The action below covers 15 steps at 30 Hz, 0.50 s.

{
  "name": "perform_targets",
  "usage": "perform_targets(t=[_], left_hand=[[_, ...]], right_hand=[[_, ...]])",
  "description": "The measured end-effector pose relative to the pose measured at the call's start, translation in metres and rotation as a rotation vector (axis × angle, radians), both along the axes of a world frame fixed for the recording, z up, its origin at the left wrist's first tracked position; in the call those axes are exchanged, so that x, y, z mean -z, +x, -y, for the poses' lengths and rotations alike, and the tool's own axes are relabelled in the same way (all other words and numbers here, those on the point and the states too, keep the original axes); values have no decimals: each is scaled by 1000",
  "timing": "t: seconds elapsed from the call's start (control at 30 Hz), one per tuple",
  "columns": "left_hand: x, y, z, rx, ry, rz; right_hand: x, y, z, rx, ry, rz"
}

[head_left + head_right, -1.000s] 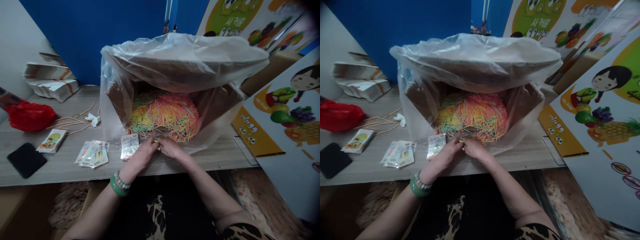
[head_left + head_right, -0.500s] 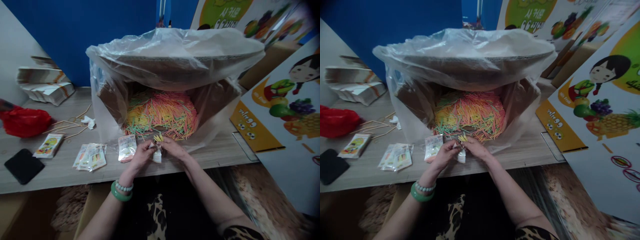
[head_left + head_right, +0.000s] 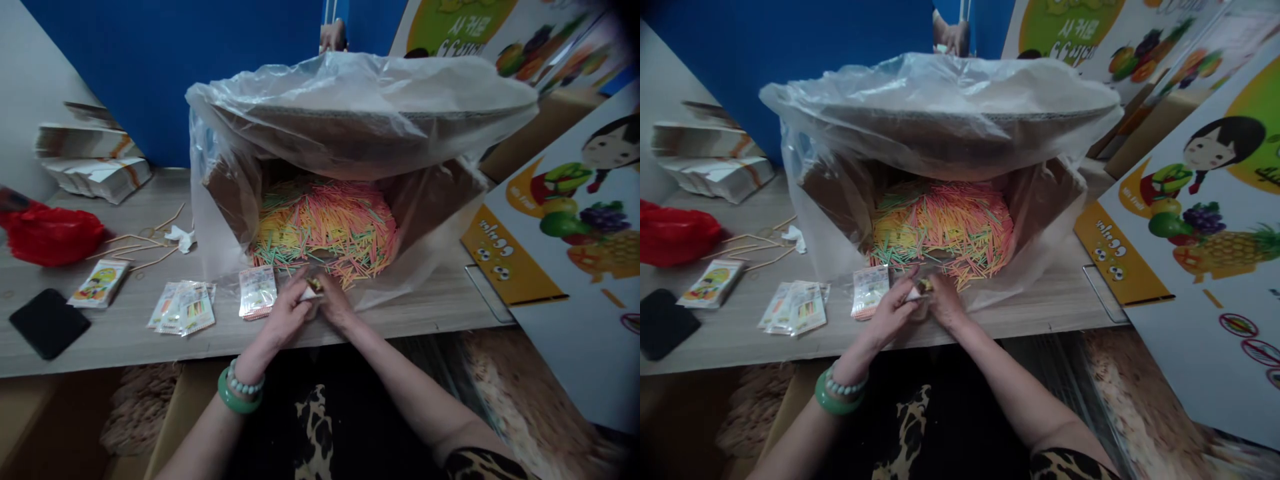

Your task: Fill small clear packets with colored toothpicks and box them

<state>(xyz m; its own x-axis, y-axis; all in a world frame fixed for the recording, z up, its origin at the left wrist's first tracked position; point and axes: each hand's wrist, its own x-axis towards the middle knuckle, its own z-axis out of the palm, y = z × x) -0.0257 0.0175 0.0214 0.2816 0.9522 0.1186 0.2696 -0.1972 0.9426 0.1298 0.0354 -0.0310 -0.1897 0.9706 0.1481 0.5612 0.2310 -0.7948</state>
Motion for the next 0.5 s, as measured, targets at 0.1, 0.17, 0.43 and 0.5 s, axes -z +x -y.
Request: perform_targets(t=[0.1, 0.17, 0.43, 0.5], left_hand=[[4, 14, 5, 80, -2, 5], [4, 20, 5, 68, -15, 22], [0, -20, -2, -372, -262, 488], [4, -26, 2, -391, -358, 559]], right_hand=[[8, -4, 7, -63, 51, 257], [8, -7, 9, -36, 73, 300], [-1, 4, -5, 135, -35, -225], [-1, 8, -7, 141, -15, -321]])
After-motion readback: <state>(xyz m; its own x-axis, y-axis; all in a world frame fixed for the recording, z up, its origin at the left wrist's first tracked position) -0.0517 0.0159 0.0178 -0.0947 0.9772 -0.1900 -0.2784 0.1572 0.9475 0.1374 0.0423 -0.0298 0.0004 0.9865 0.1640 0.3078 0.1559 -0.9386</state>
